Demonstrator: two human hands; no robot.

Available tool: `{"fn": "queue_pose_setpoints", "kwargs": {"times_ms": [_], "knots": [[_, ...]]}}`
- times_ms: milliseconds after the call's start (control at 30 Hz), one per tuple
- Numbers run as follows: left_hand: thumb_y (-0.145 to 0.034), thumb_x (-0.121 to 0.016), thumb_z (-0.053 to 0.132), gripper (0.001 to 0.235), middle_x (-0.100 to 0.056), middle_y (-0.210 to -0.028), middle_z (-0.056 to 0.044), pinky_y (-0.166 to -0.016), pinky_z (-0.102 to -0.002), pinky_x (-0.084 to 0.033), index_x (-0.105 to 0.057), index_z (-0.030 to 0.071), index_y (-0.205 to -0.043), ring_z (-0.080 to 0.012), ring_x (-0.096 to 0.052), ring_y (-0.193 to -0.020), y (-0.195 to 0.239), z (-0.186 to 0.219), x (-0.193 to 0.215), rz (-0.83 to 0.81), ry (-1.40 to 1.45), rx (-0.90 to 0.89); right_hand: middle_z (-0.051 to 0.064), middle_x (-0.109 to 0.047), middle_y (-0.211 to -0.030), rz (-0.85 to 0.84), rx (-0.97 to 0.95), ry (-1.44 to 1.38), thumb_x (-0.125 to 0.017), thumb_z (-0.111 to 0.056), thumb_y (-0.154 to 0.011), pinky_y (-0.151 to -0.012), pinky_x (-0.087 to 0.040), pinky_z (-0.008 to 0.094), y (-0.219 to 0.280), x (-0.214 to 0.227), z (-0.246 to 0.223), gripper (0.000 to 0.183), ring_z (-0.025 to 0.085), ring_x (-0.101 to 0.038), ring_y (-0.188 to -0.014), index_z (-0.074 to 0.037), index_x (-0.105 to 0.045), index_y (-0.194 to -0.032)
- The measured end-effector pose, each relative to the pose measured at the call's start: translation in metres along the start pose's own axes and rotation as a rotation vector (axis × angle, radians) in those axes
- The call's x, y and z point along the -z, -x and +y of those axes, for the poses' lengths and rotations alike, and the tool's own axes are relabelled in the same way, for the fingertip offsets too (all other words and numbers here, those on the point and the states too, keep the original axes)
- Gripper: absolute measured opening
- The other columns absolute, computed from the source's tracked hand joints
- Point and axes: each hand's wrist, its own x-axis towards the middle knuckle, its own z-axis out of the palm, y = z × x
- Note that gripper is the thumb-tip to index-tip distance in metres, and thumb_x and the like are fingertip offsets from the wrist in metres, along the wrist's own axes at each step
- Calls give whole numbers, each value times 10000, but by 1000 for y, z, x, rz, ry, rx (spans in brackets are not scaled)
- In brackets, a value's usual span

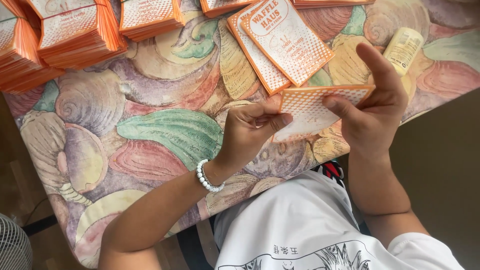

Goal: Applying glue to paper bags and folding them for assembly.

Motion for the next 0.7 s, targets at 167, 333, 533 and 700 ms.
{"fn": "queue_pose_setpoints", "kwargs": {"times_ms": [167,333,533,700], "knots": [[-895,-793,209,467,-715,-1285,-156,-1008,-277,-630,-640,22,-1294,-197,-738,-1120,-2,39,-2,-102,-29,-83,187,-542,-1502,32,48,187,-842,-152,-841,-1330,-365,350,3,-5,-18,778,267,-501,-1475,59,-475,-1493],[-991,-715,159,130,-784,-1072,-58,-880,-210,-611,-739,93,-1101,-112,-758,-981,-1,55,-3,36,-271,-253,149,-466,-1627,51,36,-37,-803,77,-856,-746,-646,356,18,-6,-20,836,401,-737,-1024,54,-373,-1574],[-965,-750,83,100,-776,-1079,-101,-897,-224,-643,-741,73,-1065,-143,-778,-987,0,54,2,32,-299,-362,159,-486,-1597,111,72,36,-805,172,-885,-783,-648,357,18,-5,-29,764,390,-737,-969,114,-399,-1530],[-978,-740,117,93,-783,-1042,-70,-826,-236,-633,-741,84,-1065,-149,-790,-941,3,60,4,28,-430,-460,227,-557,-1486,104,74,29,-812,142,-855,-780,-654,353,15,-4,-35,790,376,-737,-929,130,-394,-1525]]}}
